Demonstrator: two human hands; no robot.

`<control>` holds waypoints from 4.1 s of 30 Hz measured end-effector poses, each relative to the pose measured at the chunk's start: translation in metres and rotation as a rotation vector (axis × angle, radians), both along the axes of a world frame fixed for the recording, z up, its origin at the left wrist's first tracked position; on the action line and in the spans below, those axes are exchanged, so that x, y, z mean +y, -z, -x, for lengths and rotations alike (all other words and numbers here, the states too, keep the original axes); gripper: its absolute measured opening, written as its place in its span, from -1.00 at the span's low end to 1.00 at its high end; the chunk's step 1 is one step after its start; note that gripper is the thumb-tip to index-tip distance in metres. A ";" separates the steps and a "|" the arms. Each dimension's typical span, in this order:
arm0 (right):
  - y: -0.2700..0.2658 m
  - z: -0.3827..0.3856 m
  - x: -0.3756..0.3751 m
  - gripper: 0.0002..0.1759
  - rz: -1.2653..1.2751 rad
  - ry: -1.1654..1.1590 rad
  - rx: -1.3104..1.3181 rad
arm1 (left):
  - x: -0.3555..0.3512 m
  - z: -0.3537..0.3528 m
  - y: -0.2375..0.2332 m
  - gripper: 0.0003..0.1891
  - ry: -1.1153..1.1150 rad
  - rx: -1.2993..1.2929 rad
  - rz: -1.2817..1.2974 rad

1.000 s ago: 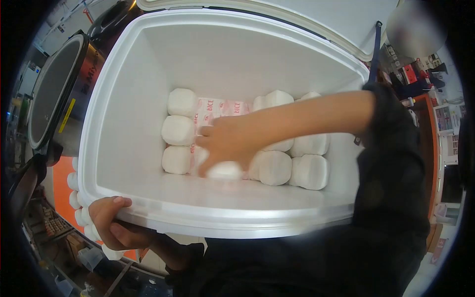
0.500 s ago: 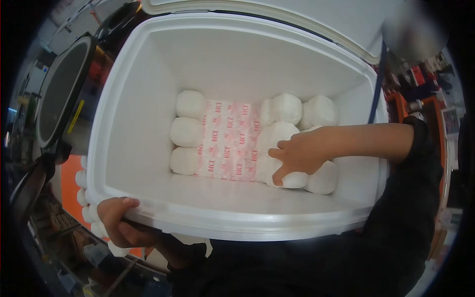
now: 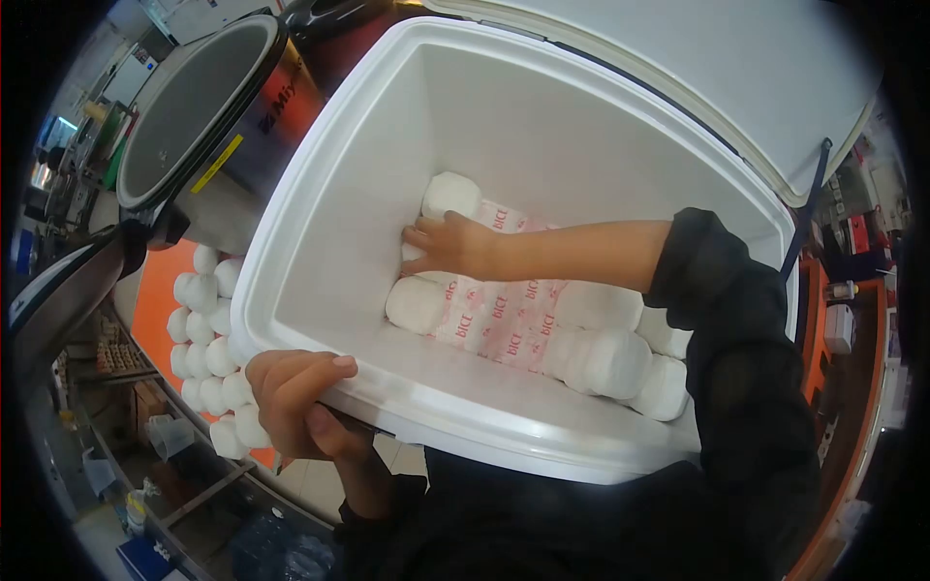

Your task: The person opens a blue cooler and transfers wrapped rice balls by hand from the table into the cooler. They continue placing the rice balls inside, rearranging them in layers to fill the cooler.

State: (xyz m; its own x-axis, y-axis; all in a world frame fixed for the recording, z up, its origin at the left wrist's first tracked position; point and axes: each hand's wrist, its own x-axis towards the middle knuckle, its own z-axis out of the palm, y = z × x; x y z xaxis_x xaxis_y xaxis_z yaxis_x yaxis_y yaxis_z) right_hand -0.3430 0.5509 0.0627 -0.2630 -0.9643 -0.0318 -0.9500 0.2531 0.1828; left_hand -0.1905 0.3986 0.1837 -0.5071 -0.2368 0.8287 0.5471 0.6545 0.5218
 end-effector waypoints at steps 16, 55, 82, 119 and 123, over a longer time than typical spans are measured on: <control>-0.070 -0.014 0.028 -0.08 -0.018 0.229 -0.347 | -0.005 0.004 -0.003 -0.74 0.046 0.081 0.063; 0.006 0.047 0.022 0.13 0.089 0.875 -0.546 | -0.004 0.000 -0.009 -0.78 0.063 0.034 0.040; -0.136 -0.042 0.227 -0.53 -0.357 0.210 0.268 | -0.012 0.001 0.019 -0.67 0.004 0.007 -0.048; -0.122 -0.033 0.188 -0.69 -0.536 0.076 -0.291 | -0.011 -0.003 -0.009 -0.78 0.095 0.037 0.050; -0.110 -0.042 0.194 -0.75 -0.452 0.025 0.013 | -0.012 -0.004 -0.007 -0.77 0.103 0.051 0.025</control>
